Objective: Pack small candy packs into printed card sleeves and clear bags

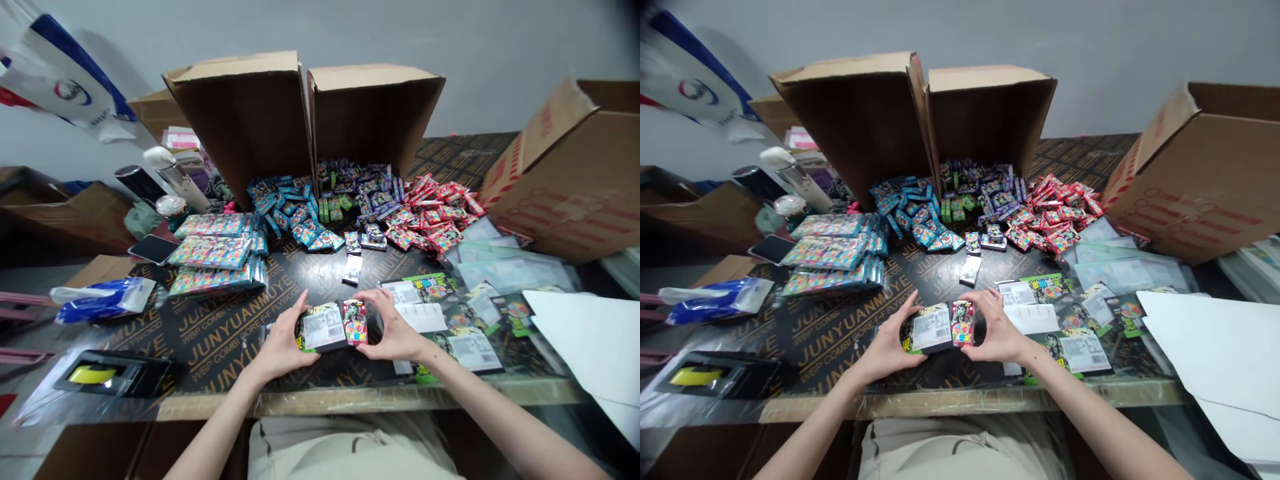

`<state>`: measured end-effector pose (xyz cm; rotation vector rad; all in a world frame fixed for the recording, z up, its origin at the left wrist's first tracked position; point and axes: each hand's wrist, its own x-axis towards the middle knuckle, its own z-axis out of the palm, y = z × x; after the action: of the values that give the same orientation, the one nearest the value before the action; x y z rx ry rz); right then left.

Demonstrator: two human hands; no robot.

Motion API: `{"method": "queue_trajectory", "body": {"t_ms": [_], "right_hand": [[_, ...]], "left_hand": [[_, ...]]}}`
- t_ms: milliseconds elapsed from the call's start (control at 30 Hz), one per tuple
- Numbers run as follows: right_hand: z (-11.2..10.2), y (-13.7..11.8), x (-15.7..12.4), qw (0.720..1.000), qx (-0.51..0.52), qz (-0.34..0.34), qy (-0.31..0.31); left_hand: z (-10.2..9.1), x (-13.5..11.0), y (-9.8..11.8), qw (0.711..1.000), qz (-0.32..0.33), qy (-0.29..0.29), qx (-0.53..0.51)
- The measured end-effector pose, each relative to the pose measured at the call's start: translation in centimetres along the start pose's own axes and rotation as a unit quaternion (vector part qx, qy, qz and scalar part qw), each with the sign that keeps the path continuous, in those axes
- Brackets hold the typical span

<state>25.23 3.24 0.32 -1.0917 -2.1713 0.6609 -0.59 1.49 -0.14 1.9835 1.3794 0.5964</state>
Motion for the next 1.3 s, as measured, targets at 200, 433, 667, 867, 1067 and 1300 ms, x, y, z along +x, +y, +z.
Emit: {"method": "queue_trajectory", "body": {"t_ms": [200, 433, 667, 867, 1067, 1300], "right_hand": [[-0.9, 0.1, 0.6, 1.000, 0.014, -0.010, 0.017], [-2.7, 0.2, 1.7, 0.989, 0.087, 0.011, -0.117], [-2.2, -0.2, 1.8, 0.996, 0.027, -0.030, -0.073], [-0.6, -0.6, 1.8, 0.998, 0.052, 0.023, -0.016], [0.5, 4.0, 12.3, 0.974, -0.123, 0.145, 0.120], [3.1, 9.6, 26.4, 0.958, -0.169, 0.194, 0.129]], "left_hand": [[-0.6, 0.1, 0.1, 0.999, -0.017, 0.005, -0.035], [-1.0, -0.2, 0.3, 0.999, 0.021, -0.023, -0.019], [-0.3, -0.1, 0.3, 1.000, 0.020, 0.001, -0.022], [-0.4, 0.5, -0.2, 0.999, 0.003, 0.051, -0.018], [1.1, 1.2, -1.5, 0.998, 0.004, 0.031, 0.045], [3.5, 1.0, -1.4, 0.995, 0.014, -0.019, 0.100]]}}
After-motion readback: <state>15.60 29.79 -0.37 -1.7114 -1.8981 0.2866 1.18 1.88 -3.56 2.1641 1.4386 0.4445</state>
